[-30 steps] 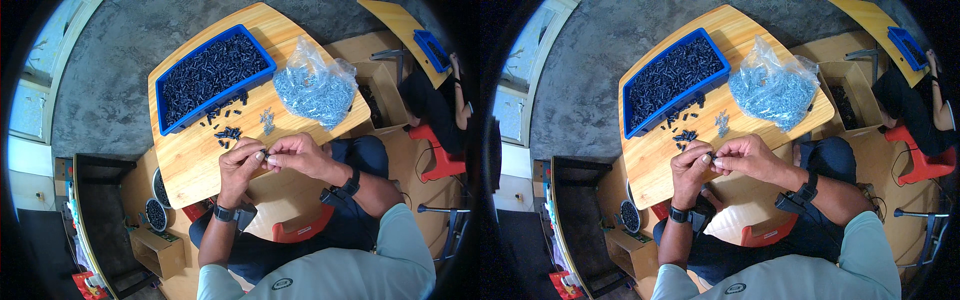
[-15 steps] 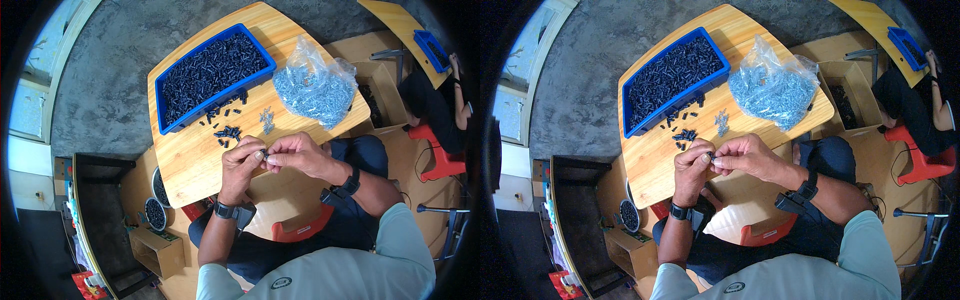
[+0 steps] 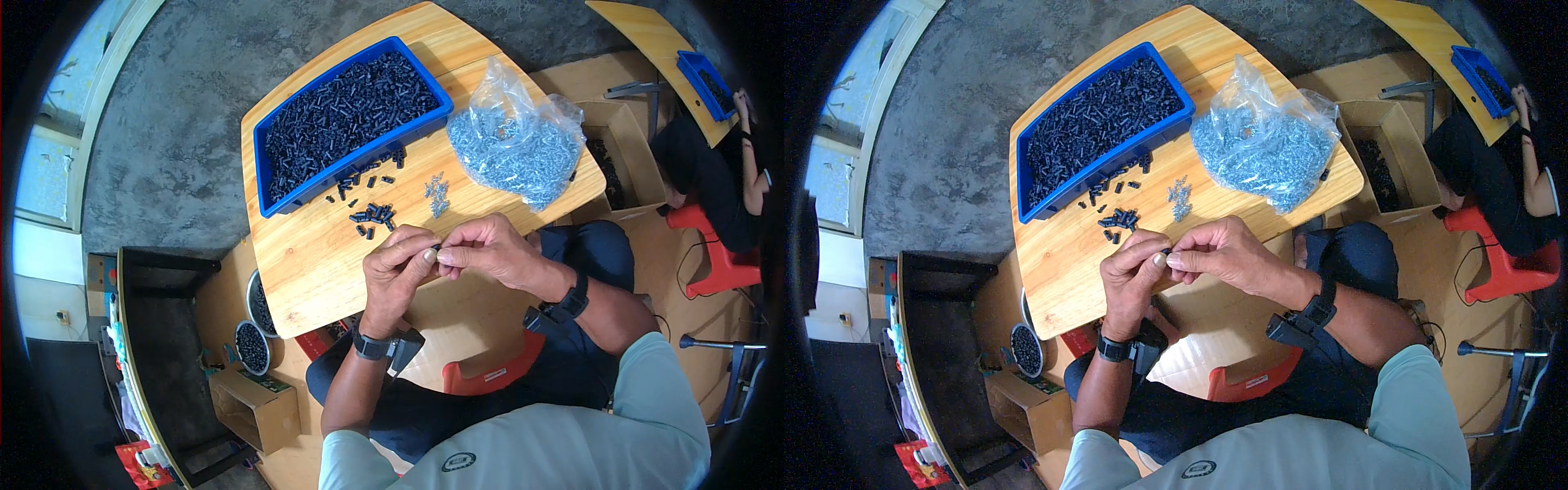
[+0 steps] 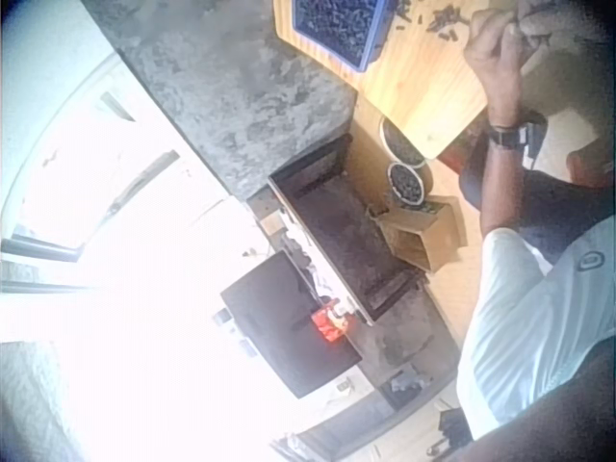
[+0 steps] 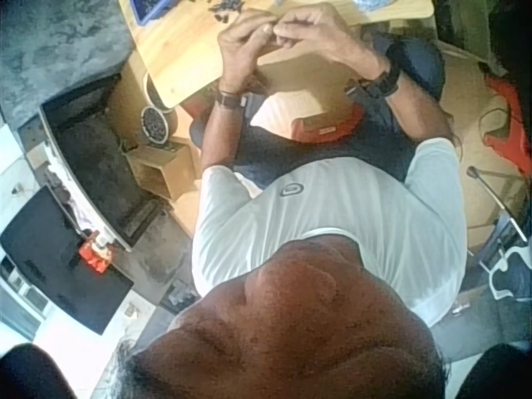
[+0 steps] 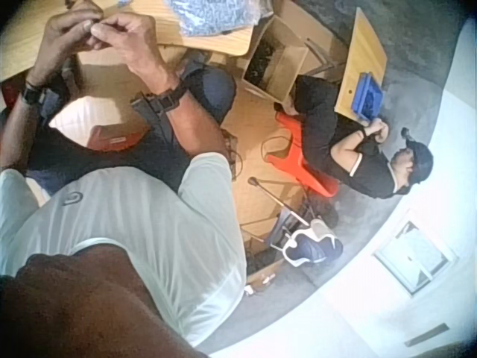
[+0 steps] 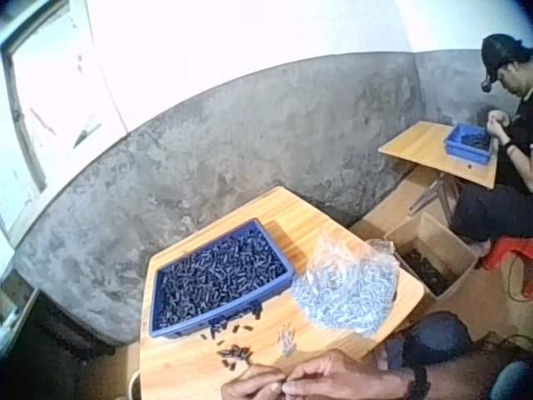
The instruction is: The person is assembling small plastic and metal components, inserting pins or small plastic bits into another part.
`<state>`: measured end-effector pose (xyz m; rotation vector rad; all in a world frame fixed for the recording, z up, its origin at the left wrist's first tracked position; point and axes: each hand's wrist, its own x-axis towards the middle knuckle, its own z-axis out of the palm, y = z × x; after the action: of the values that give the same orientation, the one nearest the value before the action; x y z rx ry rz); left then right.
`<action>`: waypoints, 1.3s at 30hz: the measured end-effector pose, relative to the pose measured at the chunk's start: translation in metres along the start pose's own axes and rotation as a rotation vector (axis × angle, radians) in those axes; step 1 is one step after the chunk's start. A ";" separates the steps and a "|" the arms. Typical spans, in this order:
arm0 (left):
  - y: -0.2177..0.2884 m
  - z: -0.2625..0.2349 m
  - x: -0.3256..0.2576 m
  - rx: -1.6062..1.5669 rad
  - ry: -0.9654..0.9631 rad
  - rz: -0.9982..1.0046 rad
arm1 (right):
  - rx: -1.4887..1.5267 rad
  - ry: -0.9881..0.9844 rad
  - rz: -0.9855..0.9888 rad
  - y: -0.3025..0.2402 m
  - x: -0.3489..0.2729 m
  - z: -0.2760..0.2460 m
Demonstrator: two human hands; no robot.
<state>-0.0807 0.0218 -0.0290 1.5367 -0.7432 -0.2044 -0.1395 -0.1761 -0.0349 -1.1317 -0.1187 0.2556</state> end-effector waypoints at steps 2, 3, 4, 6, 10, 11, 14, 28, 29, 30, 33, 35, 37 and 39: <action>0.004 0.002 -0.001 0.026 0.001 0.025 | -0.005 0.029 0.007 -0.001 0.000 0.002; 0.007 0.003 -0.001 0.052 0.003 0.049 | -0.008 0.057 0.015 -0.002 0.000 0.004; 0.010 0.003 -0.001 0.051 0.002 0.048 | -0.008 0.058 0.015 -0.003 0.000 0.005; 0.015 0.005 0.001 0.140 -0.045 0.124 | 0.016 0.086 0.013 -0.005 0.000 0.005; 0.027 0.012 0.003 0.373 -0.036 0.170 | -0.020 0.066 -0.014 0.002 0.001 0.000; 0.027 0.013 0.003 0.440 -0.020 0.189 | -0.035 0.084 -0.016 0.002 0.001 0.002; 0.026 0.012 0.002 0.516 -0.001 0.221 | -0.113 0.091 -0.012 -0.001 0.001 0.004; 0.020 0.007 -0.005 0.643 -0.004 0.295 | -0.197 0.017 0.079 -0.005 0.002 -0.001; 0.019 0.007 -0.005 0.630 0.007 0.292 | -0.146 0.009 0.111 -0.007 0.001 0.000; 0.019 0.007 -0.005 0.616 0.018 0.289 | -0.094 0.001 0.143 -0.009 0.001 -0.001; 0.020 0.009 -0.005 0.616 0.047 0.309 | -0.092 -0.039 0.189 -0.011 0.002 -0.003; 0.019 0.010 -0.004 0.597 0.037 0.293 | -0.095 -0.044 0.165 -0.010 0.001 -0.004; 0.019 0.012 -0.003 0.576 0.028 0.278 | -0.101 -0.047 0.141 -0.009 0.000 -0.005; 0.021 0.012 -0.002 0.510 -0.007 0.180 | -0.137 -0.035 0.130 -0.008 0.000 -0.004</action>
<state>-0.0954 0.0144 -0.0117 1.9340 -0.9833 0.1261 -0.1376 -0.1828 -0.0292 -1.2732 -0.0944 0.3878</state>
